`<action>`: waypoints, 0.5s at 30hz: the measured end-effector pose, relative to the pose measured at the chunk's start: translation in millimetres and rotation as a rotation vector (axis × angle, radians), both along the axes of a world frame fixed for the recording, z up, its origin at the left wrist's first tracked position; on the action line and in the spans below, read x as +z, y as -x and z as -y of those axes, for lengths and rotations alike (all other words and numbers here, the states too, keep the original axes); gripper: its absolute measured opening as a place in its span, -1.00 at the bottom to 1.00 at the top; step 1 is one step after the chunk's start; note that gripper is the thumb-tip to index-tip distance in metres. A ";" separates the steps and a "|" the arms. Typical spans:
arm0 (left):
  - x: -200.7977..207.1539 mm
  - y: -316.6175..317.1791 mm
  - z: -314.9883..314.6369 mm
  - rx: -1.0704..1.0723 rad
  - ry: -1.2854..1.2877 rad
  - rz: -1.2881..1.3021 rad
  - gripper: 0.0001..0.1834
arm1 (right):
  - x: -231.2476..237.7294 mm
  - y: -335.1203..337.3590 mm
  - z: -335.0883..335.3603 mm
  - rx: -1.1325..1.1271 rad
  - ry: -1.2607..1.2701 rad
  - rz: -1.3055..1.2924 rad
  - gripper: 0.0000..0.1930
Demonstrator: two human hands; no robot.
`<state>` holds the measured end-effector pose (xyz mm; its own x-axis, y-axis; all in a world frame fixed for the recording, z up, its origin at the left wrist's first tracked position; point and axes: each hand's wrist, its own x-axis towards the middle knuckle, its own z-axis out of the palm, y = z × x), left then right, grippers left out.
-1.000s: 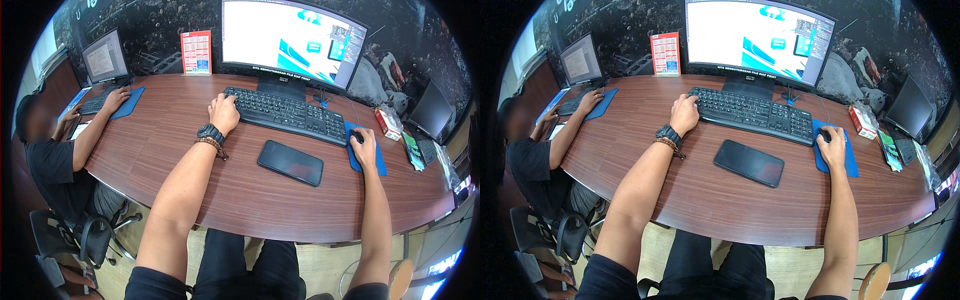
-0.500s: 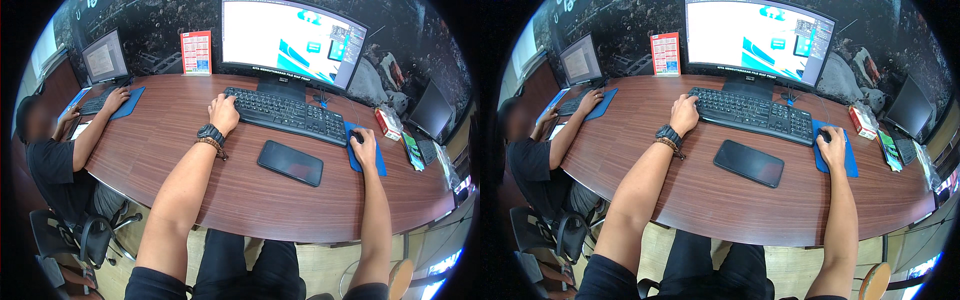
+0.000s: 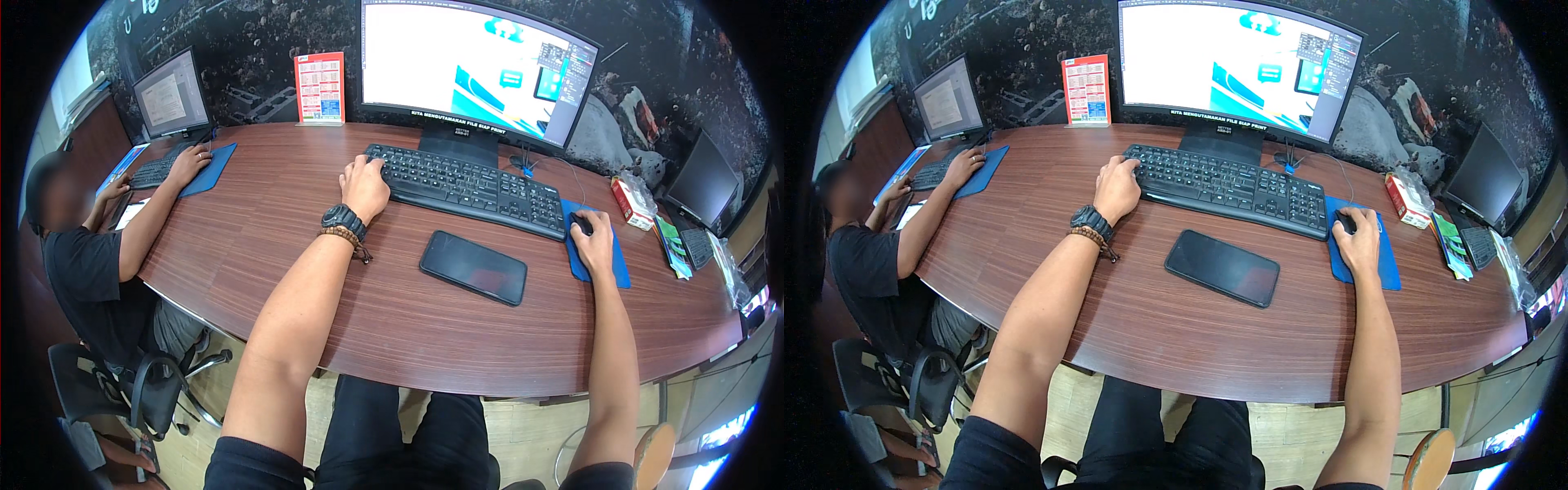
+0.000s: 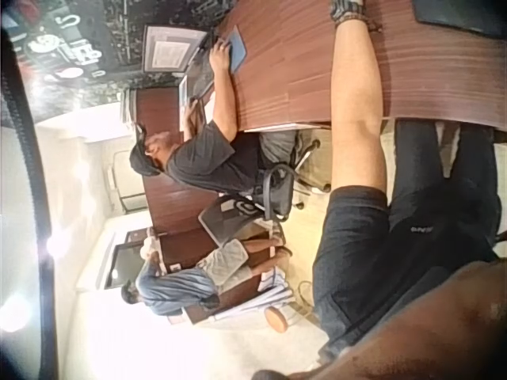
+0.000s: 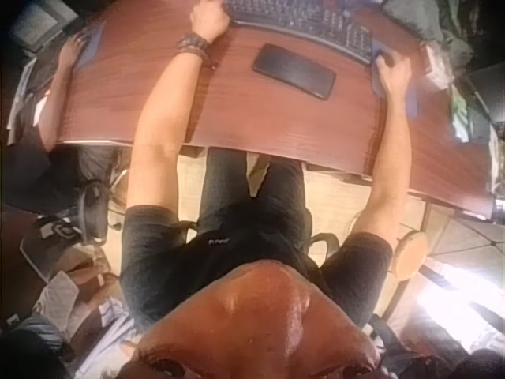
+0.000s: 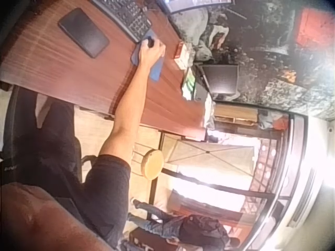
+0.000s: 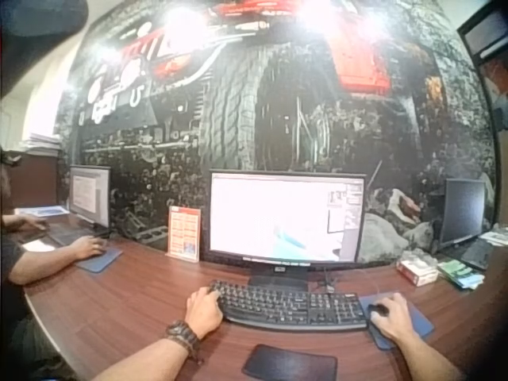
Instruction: Creating and reviewing digital designs on a computer monitor using a keyboard and mouse.
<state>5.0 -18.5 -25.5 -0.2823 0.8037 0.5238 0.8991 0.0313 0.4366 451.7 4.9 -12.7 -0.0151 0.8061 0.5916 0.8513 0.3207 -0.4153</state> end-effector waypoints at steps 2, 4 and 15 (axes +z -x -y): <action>-0.1 1.5 0.1 -0.001 -0.001 -0.002 -0.56 | -1.8 -0.9 -1.8 0.003 -0.009 0.002 -0.67; 0.9 0.5 1.2 -0.005 -0.002 -0.003 -0.56 | -3.1 -2.3 -3.2 0.004 -0.018 0.012 -0.67; -3.7 3.3 -1.4 -0.003 -0.013 -0.030 -0.56 | -4.1 -2.2 -2.9 0.022 -0.017 -0.003 -0.66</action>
